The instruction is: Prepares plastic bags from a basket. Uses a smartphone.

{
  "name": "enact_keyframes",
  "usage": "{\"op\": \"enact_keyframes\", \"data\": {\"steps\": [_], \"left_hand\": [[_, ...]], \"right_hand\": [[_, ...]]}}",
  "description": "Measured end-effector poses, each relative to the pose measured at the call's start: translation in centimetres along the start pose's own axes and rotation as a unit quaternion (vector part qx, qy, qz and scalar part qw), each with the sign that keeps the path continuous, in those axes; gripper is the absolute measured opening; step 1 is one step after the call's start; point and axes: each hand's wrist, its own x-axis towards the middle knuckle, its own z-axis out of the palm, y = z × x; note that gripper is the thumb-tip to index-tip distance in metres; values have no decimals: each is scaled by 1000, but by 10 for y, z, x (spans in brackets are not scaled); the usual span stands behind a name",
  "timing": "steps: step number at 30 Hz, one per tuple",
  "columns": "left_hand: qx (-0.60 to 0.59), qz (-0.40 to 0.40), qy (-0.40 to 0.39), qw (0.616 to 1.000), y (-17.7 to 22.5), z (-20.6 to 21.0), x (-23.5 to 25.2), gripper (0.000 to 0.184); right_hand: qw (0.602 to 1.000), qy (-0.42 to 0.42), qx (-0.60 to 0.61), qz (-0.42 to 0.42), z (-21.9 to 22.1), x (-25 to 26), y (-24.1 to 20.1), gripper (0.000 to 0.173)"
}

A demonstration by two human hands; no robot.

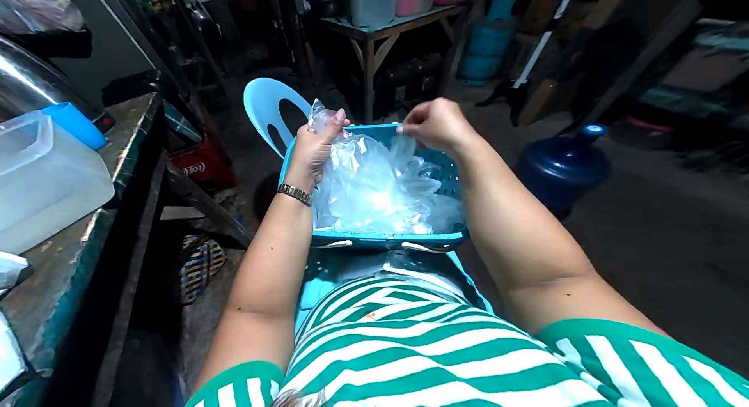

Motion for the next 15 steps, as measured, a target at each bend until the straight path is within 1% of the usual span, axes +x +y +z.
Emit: {"op": "enact_keyframes", "data": {"steps": [1,2,3,5,7,8,9,10,11,13,15], "left_hand": [[1,2,-15,1000,1,1,-1,13],[4,11,-30,999,2,2,-3,11],[5,25,-45,999,1,2,-3,8],[2,51,-75,996,0,1,-2,1],[3,73,-99,992,-3,-2,-1,8],[6,79,-106,991,-3,-4,-1,13],[8,83,-111,990,-3,-4,-1,19],[9,85,-113,990,-3,-5,-1,25],[5,84,-114,990,-3,-4,-2,31],[3,86,-127,988,-5,-6,-1,41],[4,92,-144,985,-5,-7,0,46]], "right_hand": [[994,-70,-67,42,5,5,3,29],[979,-138,-121,84,11,12,6,32],[963,-188,-155,113,17,17,7,31],[941,-242,-185,150,24,18,4,25],[926,-267,-218,151,25,12,-6,20],[920,-272,-251,133,25,10,-11,18],[917,-263,-284,99,24,9,-14,22],[923,-242,-294,55,23,12,-12,27],[940,-204,-273,6,22,15,-4,27],[971,-119,-192,-71,18,17,6,16],[990,-41,-79,-108,16,12,2,22]]}}
